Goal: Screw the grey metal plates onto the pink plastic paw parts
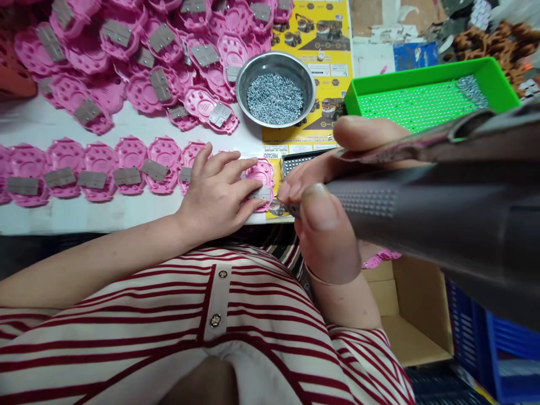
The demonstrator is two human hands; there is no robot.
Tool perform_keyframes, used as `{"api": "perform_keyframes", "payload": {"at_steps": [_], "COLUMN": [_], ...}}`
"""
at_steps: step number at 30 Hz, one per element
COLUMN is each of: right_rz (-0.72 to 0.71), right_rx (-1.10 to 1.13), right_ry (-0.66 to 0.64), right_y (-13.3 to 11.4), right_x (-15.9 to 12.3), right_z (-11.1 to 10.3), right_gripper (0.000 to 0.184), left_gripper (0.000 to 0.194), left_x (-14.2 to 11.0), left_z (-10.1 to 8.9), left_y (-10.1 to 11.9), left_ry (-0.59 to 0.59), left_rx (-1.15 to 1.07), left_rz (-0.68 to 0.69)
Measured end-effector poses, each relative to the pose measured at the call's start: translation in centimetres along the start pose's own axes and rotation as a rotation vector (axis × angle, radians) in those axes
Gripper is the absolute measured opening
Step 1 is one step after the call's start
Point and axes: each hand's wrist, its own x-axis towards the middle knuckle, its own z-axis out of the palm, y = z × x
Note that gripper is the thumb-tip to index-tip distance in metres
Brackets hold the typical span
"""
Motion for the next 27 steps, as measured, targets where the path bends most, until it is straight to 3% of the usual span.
{"api": "perform_keyframes", "payload": {"at_steps": [2, 8, 27], "right_rz": [-0.044, -0.104, -0.102], "right_rx": [0.062, 0.164, 0.113], "right_ry": [0.044, -0.062, -0.118], "right_y": [0.3, 2.1, 2.8], "right_x": [0.0, 0.1, 0.3], "right_z": [0.2, 0.0, 0.0], "right_gripper": [0.019, 0.031, 0.030], "left_gripper": [0.020, 0.022, 0.028], "left_x": [0.1, 0.3, 0.2], "left_z": [-0.1, -0.2, -0.9], "left_y": [0.0, -0.1, -0.1], "left_ry": [-0.016, -0.053, -0.091], "left_rx": [0.002, -0.043, 0.047], "left_rz": [0.005, 0.009, 0.049]}}
